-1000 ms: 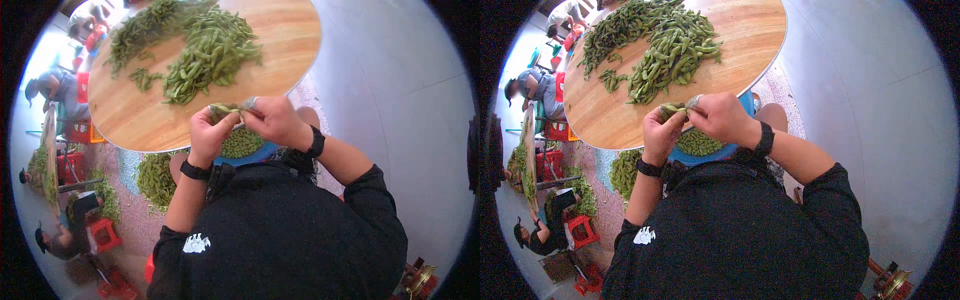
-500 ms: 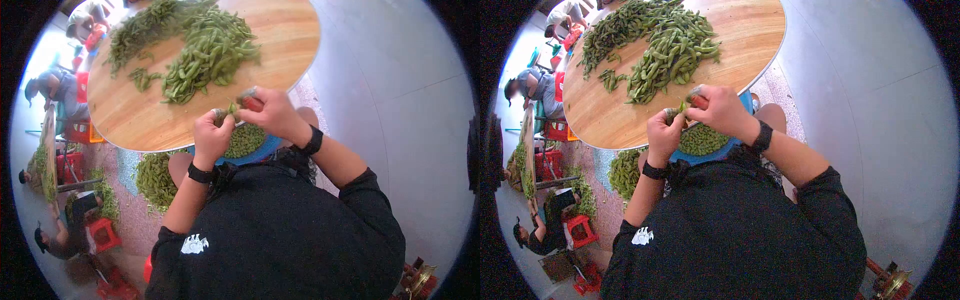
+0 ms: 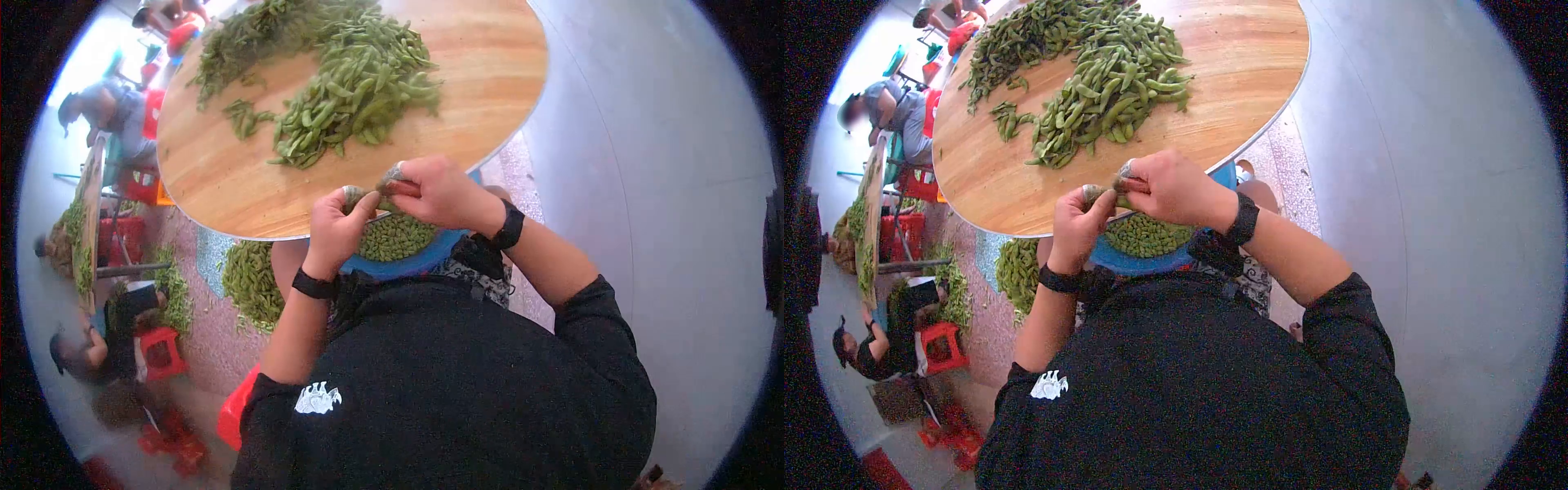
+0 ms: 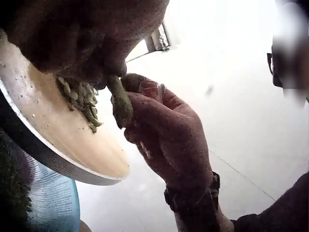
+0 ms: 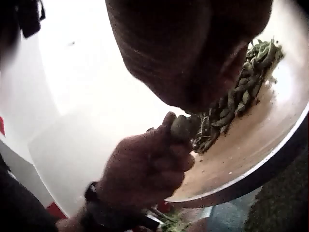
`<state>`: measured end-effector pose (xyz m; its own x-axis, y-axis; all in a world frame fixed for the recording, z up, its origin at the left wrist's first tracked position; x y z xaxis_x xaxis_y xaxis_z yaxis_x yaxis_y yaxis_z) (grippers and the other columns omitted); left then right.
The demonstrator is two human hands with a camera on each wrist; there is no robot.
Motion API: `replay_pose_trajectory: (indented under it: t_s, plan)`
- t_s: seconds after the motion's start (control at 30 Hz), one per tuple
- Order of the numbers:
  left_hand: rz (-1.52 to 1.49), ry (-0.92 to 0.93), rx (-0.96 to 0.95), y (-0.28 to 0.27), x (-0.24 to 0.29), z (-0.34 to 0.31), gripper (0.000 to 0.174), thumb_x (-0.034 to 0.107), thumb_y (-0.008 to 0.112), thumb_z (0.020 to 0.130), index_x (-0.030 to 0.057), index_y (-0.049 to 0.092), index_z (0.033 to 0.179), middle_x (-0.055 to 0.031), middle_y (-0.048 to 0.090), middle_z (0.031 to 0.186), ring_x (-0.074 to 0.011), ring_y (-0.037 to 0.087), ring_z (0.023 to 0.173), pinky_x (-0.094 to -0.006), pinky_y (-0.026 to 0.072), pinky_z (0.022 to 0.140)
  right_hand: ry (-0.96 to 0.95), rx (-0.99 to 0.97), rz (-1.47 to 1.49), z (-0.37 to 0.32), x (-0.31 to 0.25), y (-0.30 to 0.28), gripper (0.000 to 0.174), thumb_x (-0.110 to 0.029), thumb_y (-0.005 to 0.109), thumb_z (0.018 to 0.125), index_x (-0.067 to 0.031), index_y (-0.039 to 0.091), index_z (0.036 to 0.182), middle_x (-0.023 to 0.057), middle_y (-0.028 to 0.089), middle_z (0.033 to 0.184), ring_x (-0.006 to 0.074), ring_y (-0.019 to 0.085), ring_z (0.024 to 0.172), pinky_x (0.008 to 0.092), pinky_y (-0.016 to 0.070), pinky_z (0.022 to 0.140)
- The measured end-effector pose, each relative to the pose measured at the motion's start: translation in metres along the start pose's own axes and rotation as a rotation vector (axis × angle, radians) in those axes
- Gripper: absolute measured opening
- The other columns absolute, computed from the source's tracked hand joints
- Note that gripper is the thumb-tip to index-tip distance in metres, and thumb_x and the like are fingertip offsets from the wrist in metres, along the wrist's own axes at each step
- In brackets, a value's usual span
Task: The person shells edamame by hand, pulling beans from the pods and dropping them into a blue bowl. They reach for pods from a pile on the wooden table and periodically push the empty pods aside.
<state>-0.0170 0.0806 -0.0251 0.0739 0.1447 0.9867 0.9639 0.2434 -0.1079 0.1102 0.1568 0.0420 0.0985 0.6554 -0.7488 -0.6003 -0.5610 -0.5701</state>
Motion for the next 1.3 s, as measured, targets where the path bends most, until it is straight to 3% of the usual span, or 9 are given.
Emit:
replay_pose_trajectory:
  t_s: [0.1,0.2,0.4,0.47,0.53,0.63,1.07,1.13,1.3]
  plan:
    - [-0.049,-0.116,0.118,-0.014,-0.011,-0.002,0.013,0.014,0.065,0.086,0.0015,0.065,0.088,0.0005,0.062,0.073,-0.0043,0.053,0.06,-0.0194,0.0419,0.054,-0.091,0.224,-0.146,0.003,-0.007,-0.007,0.012,-0.012,0.067,0.074,-0.0041,0.057,0.073,0.0144,0.053,0.064,0.0324,0.056,0.059,0.0384,0.043,0.051]
    - [-0.479,-0.12,0.184,-0.006,-0.011,-0.011,0.013,0.01,0.063,0.087,-0.0001,0.064,0.094,-0.003,0.064,0.077,-0.0087,0.057,0.061,-0.0215,0.0461,0.055,-0.093,0.272,-0.11,0.0,-0.013,0.0,0.011,-0.01,0.069,0.073,-0.0046,0.061,0.078,0.0128,0.053,0.065,0.0305,0.057,0.059,0.0381,0.0441,0.051]
    - [-0.883,-0.323,0.145,-0.002,-0.025,-0.034,0.018,0.0,0.062,0.084,-0.001,0.061,0.102,-0.0081,0.066,0.092,-0.0145,0.063,0.077,-0.0254,0.0523,0.068,-0.025,0.214,-0.021,0.0,-0.01,0.014,0.016,-0.013,0.072,0.073,-0.0033,0.063,0.082,0.0117,0.056,0.068,0.0283,0.058,0.059,0.0358,0.0464,0.053]
    - [-0.842,-0.245,0.1,0.001,-0.033,-0.034,0.02,-0.002,0.062,0.083,-0.0007,0.061,0.103,-0.0082,0.065,0.094,-0.0152,0.063,0.079,-0.0262,0.0528,0.07,0.054,0.235,0.017,-0.002,-0.008,0.016,0.017,-0.016,0.071,0.073,-0.0032,0.062,0.08,0.0127,0.059,0.071,0.0306,0.059,0.062,0.0375,0.0478,0.056]
    - [-0.797,-0.168,0.049,0.007,-0.032,-0.033,0.022,-0.003,0.062,0.082,-0.0005,0.06,0.104,-0.0083,0.065,0.096,-0.0158,0.064,0.082,-0.0269,0.0532,0.072,0.197,0.257,0.106,-0.004,0.005,0.017,0.023,-0.012,0.074,0.073,-0.0015,0.067,0.092,0.0102,0.065,0.078,0.0139,0.061,0.066,0.0265,0.0486,0.059]
    - [-0.794,-0.207,0.017,0.01,-0.034,-0.038,0.023,-0.005,0.062,0.082,-0.0005,0.06,0.104,-0.0076,0.065,0.095,-0.0156,0.064,0.083,-0.027,0.0535,0.071,0.217,0.292,0.128,-0.012,0.006,0.024,0.025,-0.012,0.075,0.073,-0.0009,0.066,0.094,0.0107,0.065,0.081,0.0125,0.062,0.07,0.0257,0.0495,0.063]
    - [-0.936,-0.487,-0.326,-0.027,-0.032,-0.049,0.015,0.012,0.056,0.092,0.0001,0.059,0.099,-0.0088,0.064,0.088,-0.0147,0.061,0.071,-0.024,0.0515,0.062,-0.048,0.269,0.142,-0.002,-0.044,0.043,0.025,-0.005,0.073,0.074,-0.0024,0.065,0.097,0.0111,0.063,0.085,0.0216,0.062,0.071,0.0284,0.0496,0.063]
    - [-0.702,-0.377,-0.218,-0.038,-0.038,-0.039,0.014,0.015,0.059,0.091,0.0011,0.061,0.093,-0.0061,0.063,0.077,-0.0126,0.059,0.062,-0.0229,0.0488,0.055,-0.104,0.302,-0.12,-0.001,-0.054,0.044,0.023,-0.005,0.072,0.073,-0.0026,0.065,0.095,0.0118,0.062,0.085,0.0255,0.062,0.07,0.0312,0.0501,0.061]
    - [-0.215,-0.16,-0.091,-0.054,-0.029,-0.038,0.014,0.015,0.061,0.089,0.0021,0.062,0.084,-0.0024,0.06,0.065,-0.009,0.054,0.053,-0.0213,0.0414,0.047,-0.151,0.311,-0.198,0.003,-0.073,0.06,0.021,-0.009,0.072,0.072,-0.0039,0.065,0.091,0.0117,0.062,0.085,0.028,0.062,0.072,0.0348,0.0504,0.061]
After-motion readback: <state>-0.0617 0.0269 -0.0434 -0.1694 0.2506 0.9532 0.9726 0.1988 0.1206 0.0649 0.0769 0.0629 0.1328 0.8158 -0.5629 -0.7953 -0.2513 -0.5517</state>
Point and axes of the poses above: each hand's wrist, its own z-axis towards the middle knuckle, its own y-axis out of the palm, x = y × z, the point moved 8 cm from there along z, towards the middle knuckle
